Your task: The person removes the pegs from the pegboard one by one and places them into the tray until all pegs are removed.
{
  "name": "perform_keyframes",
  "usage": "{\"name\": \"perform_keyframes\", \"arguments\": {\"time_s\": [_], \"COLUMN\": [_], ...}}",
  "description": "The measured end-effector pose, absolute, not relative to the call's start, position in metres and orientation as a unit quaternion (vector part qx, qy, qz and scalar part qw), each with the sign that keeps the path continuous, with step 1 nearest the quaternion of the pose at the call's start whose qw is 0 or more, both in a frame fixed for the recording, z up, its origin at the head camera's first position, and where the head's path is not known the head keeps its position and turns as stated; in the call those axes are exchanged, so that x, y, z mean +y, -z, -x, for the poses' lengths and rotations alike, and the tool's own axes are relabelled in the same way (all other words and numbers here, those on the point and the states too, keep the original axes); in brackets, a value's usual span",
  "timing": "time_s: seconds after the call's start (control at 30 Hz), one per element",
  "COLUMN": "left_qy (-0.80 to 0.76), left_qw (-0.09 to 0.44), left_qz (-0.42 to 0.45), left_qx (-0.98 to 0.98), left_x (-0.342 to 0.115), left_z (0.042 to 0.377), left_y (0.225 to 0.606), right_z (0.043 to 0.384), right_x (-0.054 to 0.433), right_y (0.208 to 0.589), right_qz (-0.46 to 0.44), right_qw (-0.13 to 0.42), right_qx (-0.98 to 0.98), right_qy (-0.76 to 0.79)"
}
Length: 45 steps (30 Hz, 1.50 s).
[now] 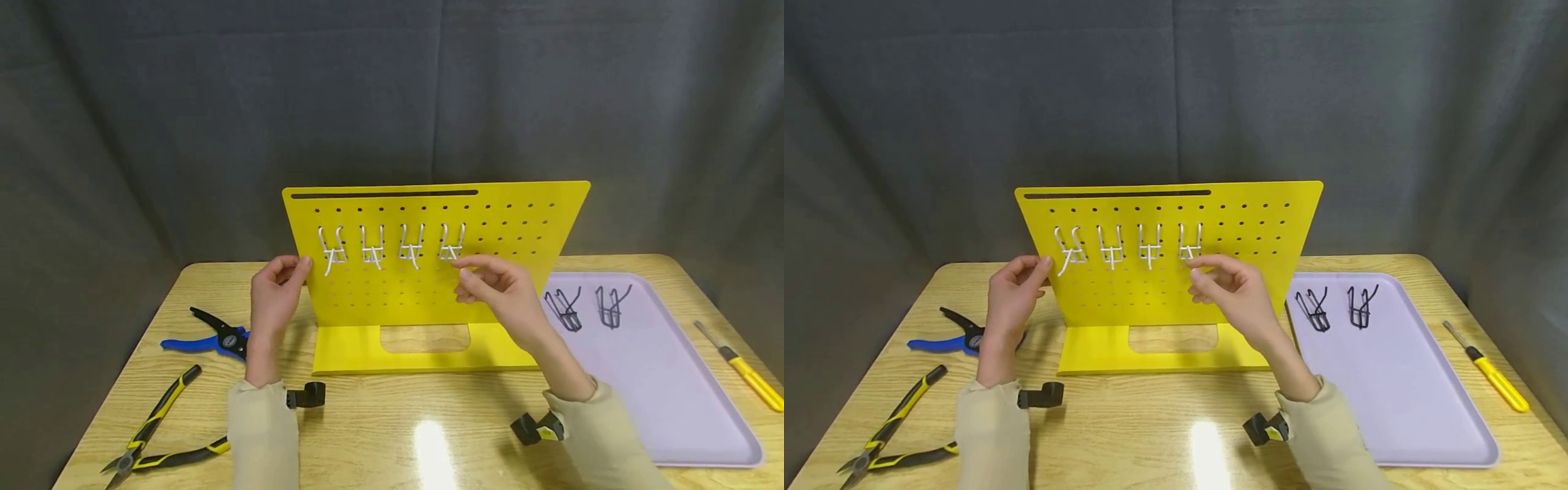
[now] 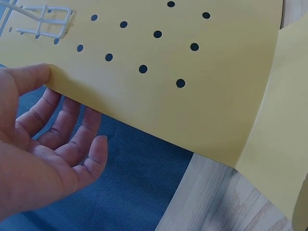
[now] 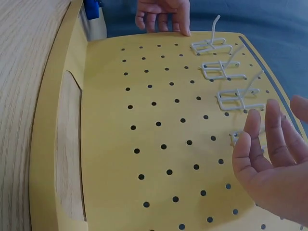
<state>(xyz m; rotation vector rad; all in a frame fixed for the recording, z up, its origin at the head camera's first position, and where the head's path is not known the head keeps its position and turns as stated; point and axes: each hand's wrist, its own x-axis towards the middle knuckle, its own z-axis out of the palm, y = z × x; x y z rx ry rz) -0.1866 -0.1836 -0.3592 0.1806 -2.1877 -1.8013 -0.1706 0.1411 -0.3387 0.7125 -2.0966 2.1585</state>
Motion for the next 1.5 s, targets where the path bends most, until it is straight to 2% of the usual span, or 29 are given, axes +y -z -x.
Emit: {"name": "perform_keyframes", "arguments": {"time_s": [0.63,1.07,1.5], "left_qy": [0.621,0.621,0.622], "left_qw": [0.159,0.149,0.149], "left_qz": [-0.047,-0.062,-0.062], "left_qx": [-0.766,-0.767,-0.766], "left_x": [-0.179,-0.181,-0.183], "left_z": [0.187,0.185,0.185], "left_y": [0.357,0.356,0.356], "right_z": [0.172,0.17,0.173], "right_x": [0.134,0.134,0.135], "right_y": [0.335,0.329,0.339], "right_qz": [-0.184,-0.205,-0.224], "right_qw": [0.017,0.015,0.018], "right_qx": [-0.67,-0.661,-0.662], "right_qy": [-0.719,-0.722,-0.715]}}
